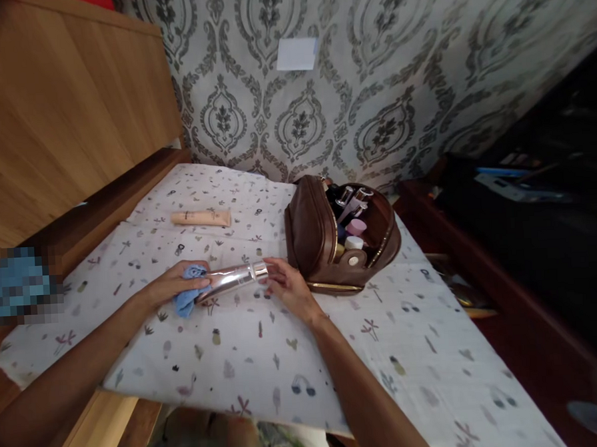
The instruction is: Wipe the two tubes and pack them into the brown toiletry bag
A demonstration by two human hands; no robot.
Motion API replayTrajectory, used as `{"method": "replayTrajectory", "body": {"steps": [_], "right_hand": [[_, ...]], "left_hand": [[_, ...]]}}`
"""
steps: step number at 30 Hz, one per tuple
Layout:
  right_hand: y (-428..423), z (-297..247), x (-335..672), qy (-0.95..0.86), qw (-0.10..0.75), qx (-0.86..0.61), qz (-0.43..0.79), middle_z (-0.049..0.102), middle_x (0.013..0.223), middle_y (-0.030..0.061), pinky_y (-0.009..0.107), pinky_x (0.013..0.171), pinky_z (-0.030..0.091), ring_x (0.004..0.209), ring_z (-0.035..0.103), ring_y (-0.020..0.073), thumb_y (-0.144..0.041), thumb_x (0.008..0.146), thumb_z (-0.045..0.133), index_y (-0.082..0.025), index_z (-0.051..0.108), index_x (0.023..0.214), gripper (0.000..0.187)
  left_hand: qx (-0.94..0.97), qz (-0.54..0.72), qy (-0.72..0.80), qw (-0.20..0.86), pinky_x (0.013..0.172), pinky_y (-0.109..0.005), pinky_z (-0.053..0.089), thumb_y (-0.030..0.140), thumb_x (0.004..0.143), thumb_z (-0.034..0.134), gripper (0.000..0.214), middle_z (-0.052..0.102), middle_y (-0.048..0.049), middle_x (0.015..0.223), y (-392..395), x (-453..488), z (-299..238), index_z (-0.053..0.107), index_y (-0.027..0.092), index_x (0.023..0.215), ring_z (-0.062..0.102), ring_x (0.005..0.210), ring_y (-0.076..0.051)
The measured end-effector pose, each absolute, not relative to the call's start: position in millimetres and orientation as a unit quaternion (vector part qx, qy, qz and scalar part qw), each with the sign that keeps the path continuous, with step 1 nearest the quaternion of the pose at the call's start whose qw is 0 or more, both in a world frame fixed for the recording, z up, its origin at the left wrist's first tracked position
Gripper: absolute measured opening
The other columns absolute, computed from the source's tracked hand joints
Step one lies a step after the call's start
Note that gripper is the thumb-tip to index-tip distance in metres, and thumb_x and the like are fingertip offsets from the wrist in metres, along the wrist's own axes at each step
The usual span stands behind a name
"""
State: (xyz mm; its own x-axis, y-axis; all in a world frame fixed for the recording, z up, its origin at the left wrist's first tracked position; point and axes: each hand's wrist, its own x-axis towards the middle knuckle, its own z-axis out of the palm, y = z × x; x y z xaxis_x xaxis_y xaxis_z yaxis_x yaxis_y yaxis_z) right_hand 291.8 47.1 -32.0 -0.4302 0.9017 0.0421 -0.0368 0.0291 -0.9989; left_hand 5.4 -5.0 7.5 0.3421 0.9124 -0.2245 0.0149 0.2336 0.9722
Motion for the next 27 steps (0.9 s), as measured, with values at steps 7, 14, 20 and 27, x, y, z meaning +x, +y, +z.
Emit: {"method": "replayTrajectory", "body": {"steps": [7,14,20,27], "right_hand": [[38.2,-16.8,291.5,-0.571,0.407,-0.357,0.617,0.061,0.095,0.0062,0.027,0.059,0.054,0.085,0.060,0.0193,-0.061,0.089,0.056,-0.023,0.066,0.119,0.049],[37.1,-13.1,290.6,-0.595,0.367,-0.338,0.630,0.064,0.095,0.0027,0.026,0.061,0.053,0.082,0.062,0.0162,-0.035,0.074,0.080,-0.026,0.062,0.122,0.052],[34.0,-8.4,289.8,-0.569,0.384,-0.305,0.661,0.059,0.094,0.0002,0.025,0.062,0.053,0.079,0.061,0.0137,-0.028,0.073,0.082,-0.028,0.067,0.119,0.049],[33.9,-5.8,292.3,-0.539,0.394,-0.299,0.682,0.067,0.099,0.0026,0.033,0.077,0.058,0.090,0.066,0.0184,-0.032,0.076,0.078,-0.028,0.069,0.120,0.045]], "left_hand": [[0.530,0.325,0.475,0.623,0.052,-0.019,0.044,0.044,0.071,0.082,0.037,0.063,0.0014,0.065,-5.6,5.7,8.4,0.059,0.016,0.079,0.061,0.059,-0.012],[0.509,0.341,0.455,0.646,0.055,-0.024,0.050,0.047,0.069,0.082,0.041,0.066,-0.0008,0.066,-5.6,7.8,9.3,0.058,0.016,0.080,0.066,0.060,-0.017],[0.522,0.329,0.454,0.642,0.056,-0.024,0.050,0.046,0.071,0.082,0.039,0.068,-0.0026,0.068,-6.9,7.9,12.5,0.059,0.016,0.080,0.067,0.062,-0.017],[0.531,0.324,0.457,0.636,0.056,-0.023,0.048,0.048,0.071,0.081,0.040,0.066,-0.0018,0.068,-4.1,4.8,9.6,0.060,0.015,0.081,0.063,0.061,-0.015]]}}
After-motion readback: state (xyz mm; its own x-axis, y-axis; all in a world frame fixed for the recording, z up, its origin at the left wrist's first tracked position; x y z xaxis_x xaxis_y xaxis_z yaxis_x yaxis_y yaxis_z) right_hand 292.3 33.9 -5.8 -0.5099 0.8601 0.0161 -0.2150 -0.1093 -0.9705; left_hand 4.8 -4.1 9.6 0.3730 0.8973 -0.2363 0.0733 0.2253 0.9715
